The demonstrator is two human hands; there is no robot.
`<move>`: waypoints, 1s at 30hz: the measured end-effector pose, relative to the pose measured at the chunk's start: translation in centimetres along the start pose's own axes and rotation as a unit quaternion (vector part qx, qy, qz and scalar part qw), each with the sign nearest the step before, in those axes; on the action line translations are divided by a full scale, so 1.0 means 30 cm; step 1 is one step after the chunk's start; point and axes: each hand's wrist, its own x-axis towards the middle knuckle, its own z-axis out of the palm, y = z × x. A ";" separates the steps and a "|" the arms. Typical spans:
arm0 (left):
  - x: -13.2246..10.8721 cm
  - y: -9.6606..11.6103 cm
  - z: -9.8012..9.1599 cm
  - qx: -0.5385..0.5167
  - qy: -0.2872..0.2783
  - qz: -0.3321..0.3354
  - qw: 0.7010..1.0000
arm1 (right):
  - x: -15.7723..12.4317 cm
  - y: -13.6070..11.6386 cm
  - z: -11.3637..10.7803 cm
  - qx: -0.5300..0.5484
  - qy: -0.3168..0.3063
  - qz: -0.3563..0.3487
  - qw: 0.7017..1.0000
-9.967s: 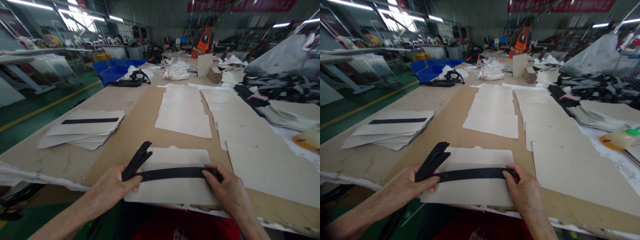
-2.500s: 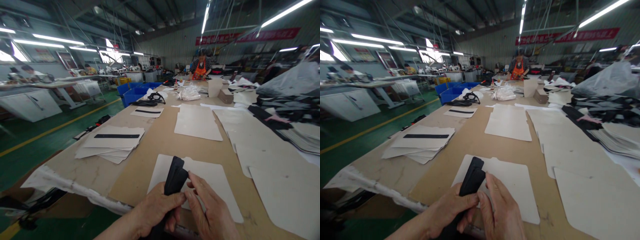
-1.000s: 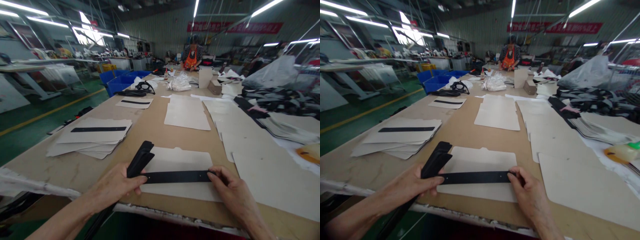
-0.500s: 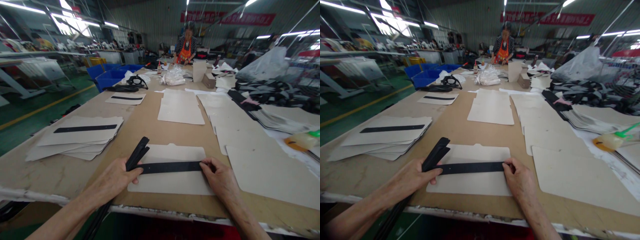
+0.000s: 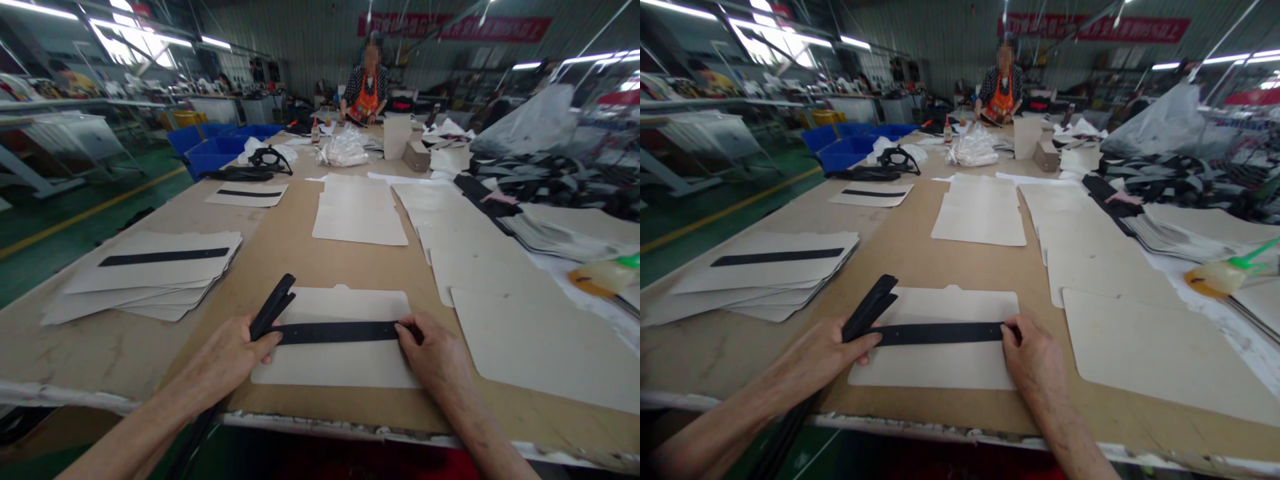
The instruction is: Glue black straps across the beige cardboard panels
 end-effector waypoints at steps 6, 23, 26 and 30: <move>-0.056 0.035 -0.020 -0.016 -0.009 -0.003 1.000 | -0.005 0.024 0.005 -0.051 0.030 -0.058 0.997; -0.006 0.023 -0.024 0.028 -0.006 0.031 0.999 | 0.000 0.097 0.022 -0.075 0.004 -0.058 0.995; 0.010 0.013 -0.002 0.034 -0.001 0.023 0.999 | -0.003 0.094 0.023 -0.073 -0.001 -0.067 0.995; 0.014 0.008 0.011 0.041 0.007 0.021 0.999 | 0.000 0.106 0.020 -0.081 -0.005 -0.063 0.995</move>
